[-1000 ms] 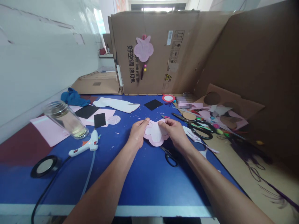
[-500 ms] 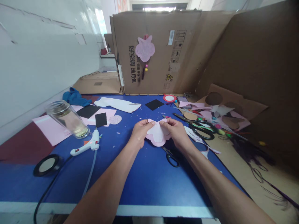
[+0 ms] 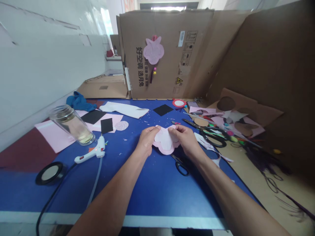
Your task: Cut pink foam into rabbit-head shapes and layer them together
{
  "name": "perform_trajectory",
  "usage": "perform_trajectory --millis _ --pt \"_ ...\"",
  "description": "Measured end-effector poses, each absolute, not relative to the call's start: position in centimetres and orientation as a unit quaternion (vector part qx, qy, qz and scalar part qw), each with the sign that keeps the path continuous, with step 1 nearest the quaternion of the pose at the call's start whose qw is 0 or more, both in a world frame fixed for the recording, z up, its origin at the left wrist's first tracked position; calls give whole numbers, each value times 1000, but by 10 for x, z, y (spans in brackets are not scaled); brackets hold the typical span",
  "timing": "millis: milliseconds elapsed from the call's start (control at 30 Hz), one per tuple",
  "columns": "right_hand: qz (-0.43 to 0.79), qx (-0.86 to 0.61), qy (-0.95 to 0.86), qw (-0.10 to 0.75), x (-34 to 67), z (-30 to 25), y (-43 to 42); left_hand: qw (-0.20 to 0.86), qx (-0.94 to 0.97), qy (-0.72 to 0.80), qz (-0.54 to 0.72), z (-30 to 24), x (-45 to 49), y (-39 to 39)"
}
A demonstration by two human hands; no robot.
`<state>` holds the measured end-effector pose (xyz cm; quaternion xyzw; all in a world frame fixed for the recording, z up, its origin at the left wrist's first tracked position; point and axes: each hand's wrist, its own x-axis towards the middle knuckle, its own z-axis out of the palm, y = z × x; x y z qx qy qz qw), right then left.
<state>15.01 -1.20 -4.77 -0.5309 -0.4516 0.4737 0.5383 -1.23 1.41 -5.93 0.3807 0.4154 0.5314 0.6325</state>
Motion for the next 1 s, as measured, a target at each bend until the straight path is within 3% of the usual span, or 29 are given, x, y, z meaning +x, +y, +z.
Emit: perform_trajectory --millis 1000 --pt "468 -531 -452 543 151 -47 -12 642 367 397 544 -54 -12 13"
